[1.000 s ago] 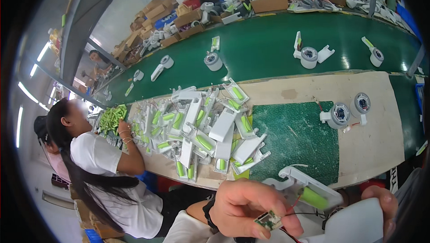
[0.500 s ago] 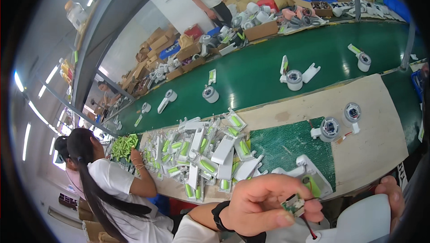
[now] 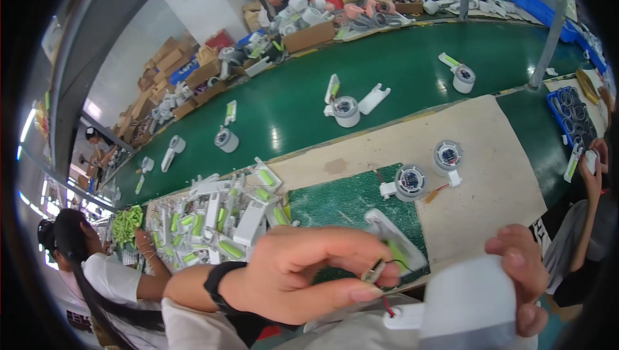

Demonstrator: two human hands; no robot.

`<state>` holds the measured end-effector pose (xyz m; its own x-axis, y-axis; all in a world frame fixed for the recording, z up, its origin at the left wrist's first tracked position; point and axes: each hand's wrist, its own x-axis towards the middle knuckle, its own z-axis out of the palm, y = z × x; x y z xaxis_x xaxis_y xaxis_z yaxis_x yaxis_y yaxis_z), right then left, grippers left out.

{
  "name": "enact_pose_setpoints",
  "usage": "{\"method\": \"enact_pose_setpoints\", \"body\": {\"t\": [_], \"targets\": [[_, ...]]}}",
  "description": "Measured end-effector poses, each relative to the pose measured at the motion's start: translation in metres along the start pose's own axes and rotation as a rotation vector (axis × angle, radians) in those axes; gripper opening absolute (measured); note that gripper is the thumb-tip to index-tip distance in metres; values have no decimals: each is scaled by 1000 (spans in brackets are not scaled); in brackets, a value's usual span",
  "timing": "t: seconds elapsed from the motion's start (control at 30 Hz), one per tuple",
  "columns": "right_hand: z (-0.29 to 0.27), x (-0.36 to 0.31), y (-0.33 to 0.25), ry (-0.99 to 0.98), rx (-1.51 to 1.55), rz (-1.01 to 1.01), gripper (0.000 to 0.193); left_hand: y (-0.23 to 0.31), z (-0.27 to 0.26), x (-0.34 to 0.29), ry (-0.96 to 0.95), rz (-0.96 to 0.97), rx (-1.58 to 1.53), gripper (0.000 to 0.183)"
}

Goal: The recorder is assembling electronic fan or heater components by connecting internal wiring to a small circuit board and inserting batteries into plastic housings on a factory assembly line.

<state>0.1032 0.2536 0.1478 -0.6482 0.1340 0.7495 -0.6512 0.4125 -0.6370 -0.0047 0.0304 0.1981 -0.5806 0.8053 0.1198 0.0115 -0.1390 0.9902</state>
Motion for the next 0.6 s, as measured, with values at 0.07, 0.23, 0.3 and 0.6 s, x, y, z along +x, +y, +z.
{"method": "enact_pose_setpoints", "body": {"t": [0.07,0.23,0.3,0.6], "targets": [[23,18,41,-175,147,-152,42,1,-18,-8,143,-65,103,29],[48,88,69,-486,-273,-547,37,-4,-63,8,157,-61,233,27],[66,105,88,-503,-208,-508,44,-6,-88,15,141,-50,301,30],[183,231,214,-666,-75,-246,66,-19,-219,82,592,-3,372,18]]}}
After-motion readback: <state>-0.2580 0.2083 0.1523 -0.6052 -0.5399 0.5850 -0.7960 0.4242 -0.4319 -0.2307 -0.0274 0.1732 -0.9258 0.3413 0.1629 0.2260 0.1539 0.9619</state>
